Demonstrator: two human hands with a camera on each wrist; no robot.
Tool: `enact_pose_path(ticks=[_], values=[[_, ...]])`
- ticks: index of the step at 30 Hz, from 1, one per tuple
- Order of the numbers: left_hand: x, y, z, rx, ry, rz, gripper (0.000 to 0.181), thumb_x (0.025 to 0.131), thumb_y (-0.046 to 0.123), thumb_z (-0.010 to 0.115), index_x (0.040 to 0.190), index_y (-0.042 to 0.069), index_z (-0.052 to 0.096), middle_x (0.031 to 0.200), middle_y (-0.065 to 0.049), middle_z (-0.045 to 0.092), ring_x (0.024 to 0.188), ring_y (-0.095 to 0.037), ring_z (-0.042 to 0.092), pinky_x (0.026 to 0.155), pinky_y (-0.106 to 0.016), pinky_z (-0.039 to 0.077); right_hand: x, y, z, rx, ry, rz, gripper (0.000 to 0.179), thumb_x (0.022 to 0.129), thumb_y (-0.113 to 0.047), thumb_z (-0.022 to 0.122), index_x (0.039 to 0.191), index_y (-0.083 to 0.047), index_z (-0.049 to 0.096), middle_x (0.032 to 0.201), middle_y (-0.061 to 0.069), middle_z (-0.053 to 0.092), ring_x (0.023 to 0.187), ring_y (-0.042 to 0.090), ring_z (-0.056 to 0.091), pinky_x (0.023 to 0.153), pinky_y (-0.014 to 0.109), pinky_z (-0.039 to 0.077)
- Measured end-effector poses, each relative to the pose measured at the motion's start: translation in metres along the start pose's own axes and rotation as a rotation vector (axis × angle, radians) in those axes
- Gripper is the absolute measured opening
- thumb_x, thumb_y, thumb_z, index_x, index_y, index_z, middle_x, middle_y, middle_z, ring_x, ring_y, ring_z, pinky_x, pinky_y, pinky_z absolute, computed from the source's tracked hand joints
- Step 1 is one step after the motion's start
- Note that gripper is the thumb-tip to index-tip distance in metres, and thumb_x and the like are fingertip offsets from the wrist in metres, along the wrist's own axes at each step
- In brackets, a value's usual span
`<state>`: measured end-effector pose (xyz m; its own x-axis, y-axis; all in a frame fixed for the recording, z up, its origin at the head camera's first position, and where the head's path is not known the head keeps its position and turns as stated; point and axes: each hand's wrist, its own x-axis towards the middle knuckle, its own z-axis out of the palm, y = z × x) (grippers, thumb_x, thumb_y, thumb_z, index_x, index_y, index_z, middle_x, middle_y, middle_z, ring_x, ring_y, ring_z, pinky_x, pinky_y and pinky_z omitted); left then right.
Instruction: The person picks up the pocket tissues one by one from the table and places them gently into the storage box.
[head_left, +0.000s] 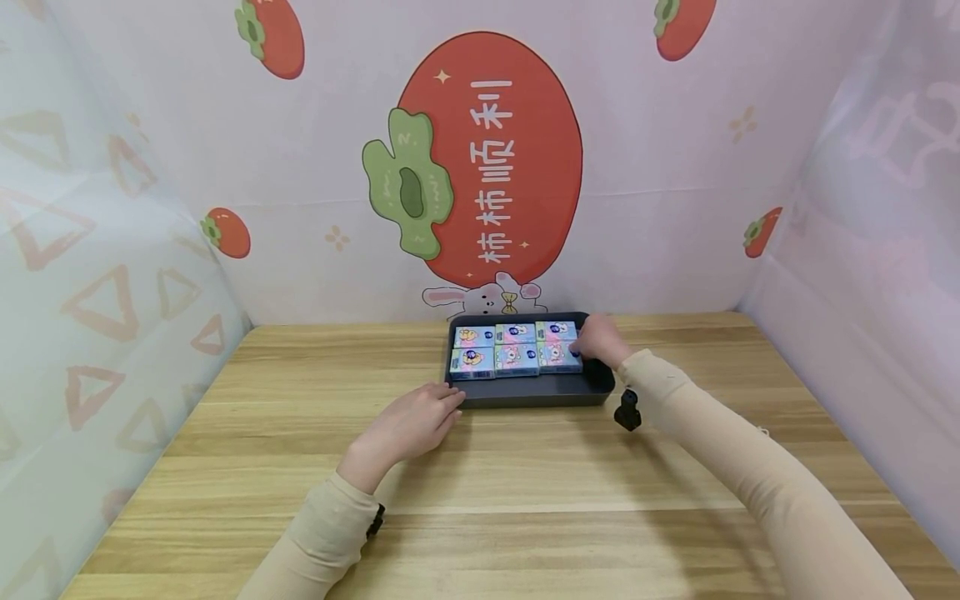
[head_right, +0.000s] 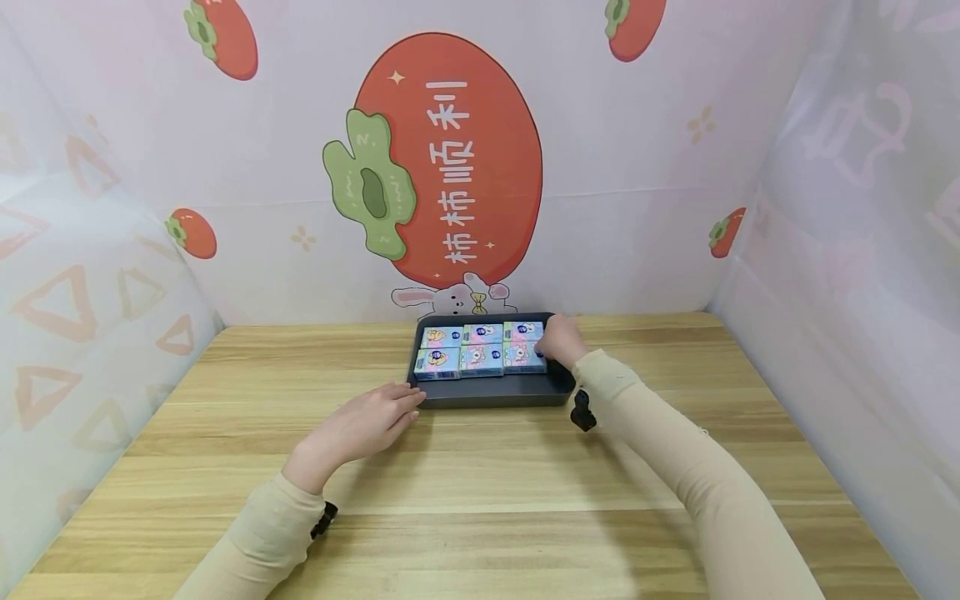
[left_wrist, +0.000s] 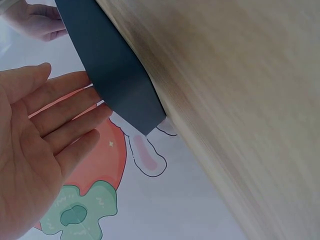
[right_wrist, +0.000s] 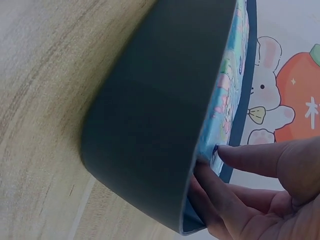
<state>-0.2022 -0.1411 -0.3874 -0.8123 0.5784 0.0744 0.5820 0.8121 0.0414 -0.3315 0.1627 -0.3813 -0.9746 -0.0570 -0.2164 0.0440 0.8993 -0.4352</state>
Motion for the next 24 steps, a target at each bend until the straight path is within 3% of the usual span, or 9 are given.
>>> enact_pose_path(ticks=[9, 24], values=[[0.0, -0.0001, -0.0002, -0.013, 0.009, 0.009, 0.034, 0.097, 0.023, 0.053, 0.123, 0.003, 0.063, 0.124, -0.015, 0.063, 0.118, -0.03, 0.058, 0.102, -0.043, 0.047, 0.0029, 0.001, 0.0002, -0.013, -0.005, 0.008, 0.022, 0.086, -0.014, 0.067, 0.072, 0.002, 0.07, 0.057, 0.006, 0.059, 0.057, 0.018, 0.054, 0.055, 0.025, 0.043], [-0.0005, -0.0005, 0.0004, -0.014, 0.017, 0.018, 0.034, 0.097, 0.023, 0.053, 0.123, 0.002, 0.063, 0.123, -0.015, 0.063, 0.117, -0.031, 0.058, 0.102, -0.043, 0.047, -0.0036, 0.0008, -0.001, 0.025, 0.002, 0.005, 0.019, 0.086, -0.014, 0.068, 0.082, 0.004, 0.072, 0.064, 0.006, 0.061, 0.062, 0.018, 0.055, 0.053, 0.022, 0.042]])
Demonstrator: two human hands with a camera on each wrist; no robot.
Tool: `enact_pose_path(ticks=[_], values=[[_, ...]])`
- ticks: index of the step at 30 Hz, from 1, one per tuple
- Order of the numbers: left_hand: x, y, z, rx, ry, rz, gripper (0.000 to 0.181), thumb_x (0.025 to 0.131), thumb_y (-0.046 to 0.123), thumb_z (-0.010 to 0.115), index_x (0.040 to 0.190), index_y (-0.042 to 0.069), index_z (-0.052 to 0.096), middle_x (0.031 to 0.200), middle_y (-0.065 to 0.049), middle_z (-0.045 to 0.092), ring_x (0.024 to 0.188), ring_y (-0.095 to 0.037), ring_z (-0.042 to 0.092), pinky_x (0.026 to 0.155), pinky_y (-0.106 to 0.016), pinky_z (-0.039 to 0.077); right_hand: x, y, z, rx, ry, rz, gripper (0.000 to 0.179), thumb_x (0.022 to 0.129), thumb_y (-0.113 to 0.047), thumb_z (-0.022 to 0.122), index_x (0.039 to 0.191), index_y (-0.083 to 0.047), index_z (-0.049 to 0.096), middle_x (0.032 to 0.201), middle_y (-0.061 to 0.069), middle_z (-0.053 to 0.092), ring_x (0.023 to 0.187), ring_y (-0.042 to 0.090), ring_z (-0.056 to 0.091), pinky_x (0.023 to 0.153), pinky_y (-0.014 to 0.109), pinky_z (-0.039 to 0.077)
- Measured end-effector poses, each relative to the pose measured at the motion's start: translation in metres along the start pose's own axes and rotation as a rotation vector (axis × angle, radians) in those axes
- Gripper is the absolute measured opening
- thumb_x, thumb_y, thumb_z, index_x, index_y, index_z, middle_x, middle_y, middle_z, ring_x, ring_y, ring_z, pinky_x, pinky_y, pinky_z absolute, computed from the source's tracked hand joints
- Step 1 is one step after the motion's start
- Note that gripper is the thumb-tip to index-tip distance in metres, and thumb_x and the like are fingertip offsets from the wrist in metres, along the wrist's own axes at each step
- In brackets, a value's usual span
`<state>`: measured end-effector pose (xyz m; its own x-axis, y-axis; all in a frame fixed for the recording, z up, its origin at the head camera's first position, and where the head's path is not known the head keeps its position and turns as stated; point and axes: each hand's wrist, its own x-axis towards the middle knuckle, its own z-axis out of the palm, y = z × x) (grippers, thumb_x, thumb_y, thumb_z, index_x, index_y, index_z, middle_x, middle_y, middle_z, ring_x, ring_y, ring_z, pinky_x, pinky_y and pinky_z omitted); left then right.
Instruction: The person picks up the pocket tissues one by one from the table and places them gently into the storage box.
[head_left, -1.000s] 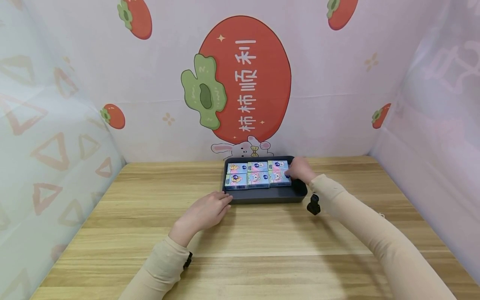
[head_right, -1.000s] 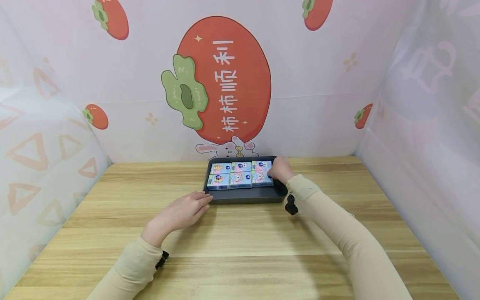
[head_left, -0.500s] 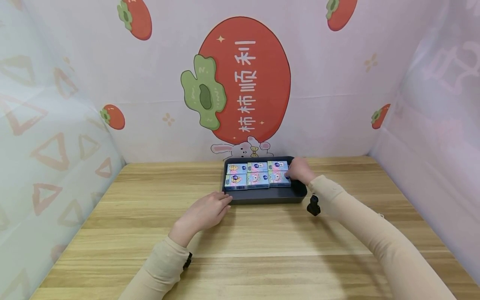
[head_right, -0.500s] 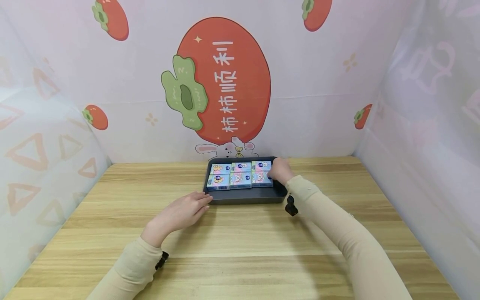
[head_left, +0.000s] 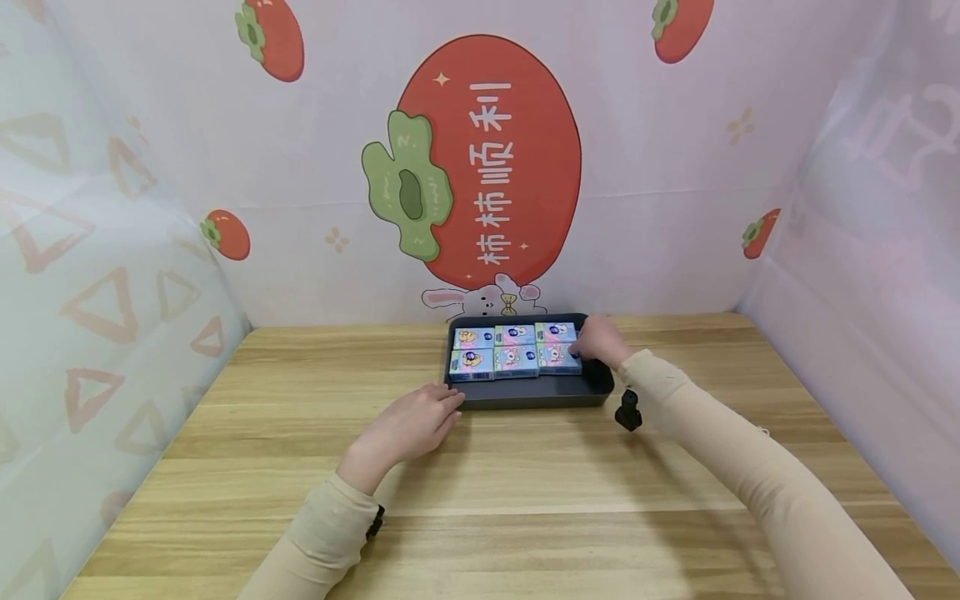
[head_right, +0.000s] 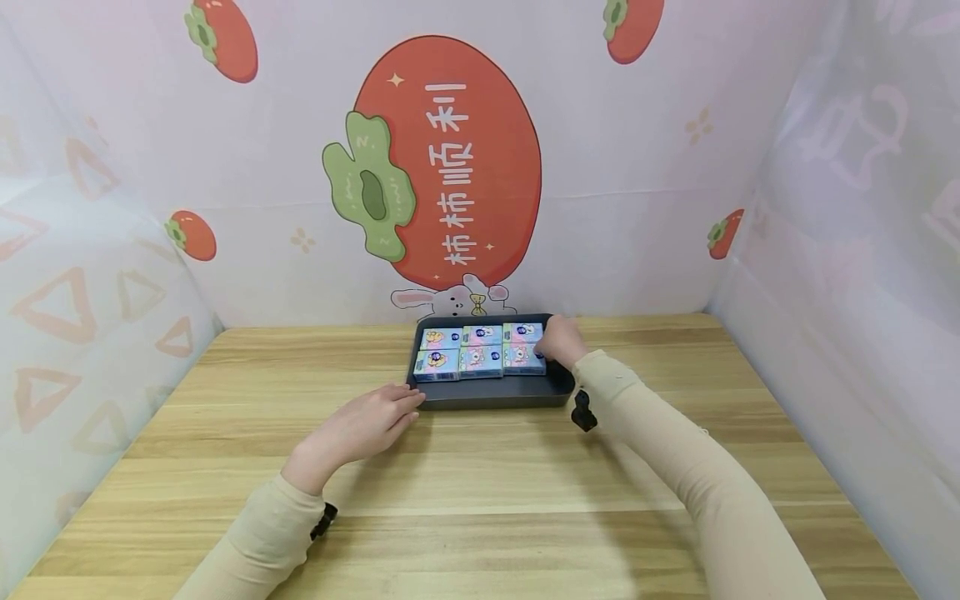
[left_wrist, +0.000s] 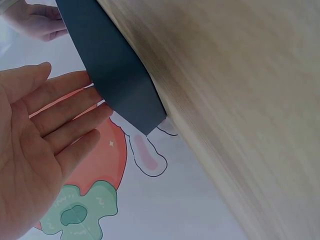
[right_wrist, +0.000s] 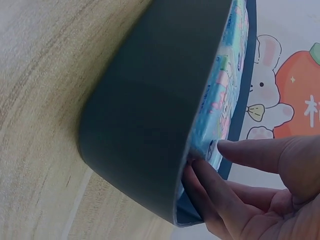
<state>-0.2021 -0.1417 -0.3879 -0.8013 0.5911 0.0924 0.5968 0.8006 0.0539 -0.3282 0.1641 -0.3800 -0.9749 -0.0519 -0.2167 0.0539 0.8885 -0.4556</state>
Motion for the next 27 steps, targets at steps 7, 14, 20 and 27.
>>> enact_pose_path(ticks=[7, 14, 20, 27], values=[[0.0, 0.0, -0.001, 0.011, -0.001, 0.003, 0.034, 0.096, 0.022, 0.054, 0.122, 0.002, 0.063, 0.123, -0.016, 0.063, 0.117, -0.031, 0.058, 0.102, -0.043, 0.047, 0.001, 0.001, -0.003, 0.013, -0.023, 0.001, 0.021, 0.086, -0.016, 0.067, 0.081, 0.003, 0.072, 0.066, 0.008, 0.064, 0.067, 0.022, 0.059, 0.054, 0.022, 0.044], [0.0, 0.0, -0.003, 0.001, -0.015, -0.005, 0.034, 0.097, 0.022, 0.052, 0.123, 0.002, 0.062, 0.124, -0.016, 0.062, 0.118, -0.031, 0.057, 0.103, -0.043, 0.046, 0.003, -0.001, -0.005, 0.014, -0.033, 0.006, 0.021, 0.085, -0.016, 0.069, 0.074, 0.002, 0.071, 0.06, 0.007, 0.062, 0.062, 0.02, 0.059, 0.05, 0.022, 0.043], [0.0, 0.0, -0.004, 0.005, -0.024, -0.01, 0.035, 0.098, 0.023, 0.051, 0.123, 0.002, 0.062, 0.124, -0.015, 0.062, 0.119, -0.031, 0.057, 0.103, -0.043, 0.046, 0.003, -0.001, -0.006, -0.006, -0.04, 0.011, 0.022, 0.086, -0.017, 0.068, 0.076, 0.002, 0.072, 0.059, 0.005, 0.062, 0.061, 0.018, 0.06, 0.052, 0.022, 0.045], [0.001, -0.001, -0.003, -0.002, -0.007, -0.013, 0.033, 0.097, 0.021, 0.053, 0.122, 0.002, 0.063, 0.122, -0.015, 0.063, 0.115, -0.029, 0.059, 0.1, -0.042, 0.049, -0.004, 0.0, -0.014, 0.01, -0.056, 0.012, 0.029, 0.091, -0.021, 0.06, 0.075, 0.001, 0.07, 0.055, 0.001, 0.055, 0.06, 0.018, 0.056, 0.052, 0.023, 0.043]])
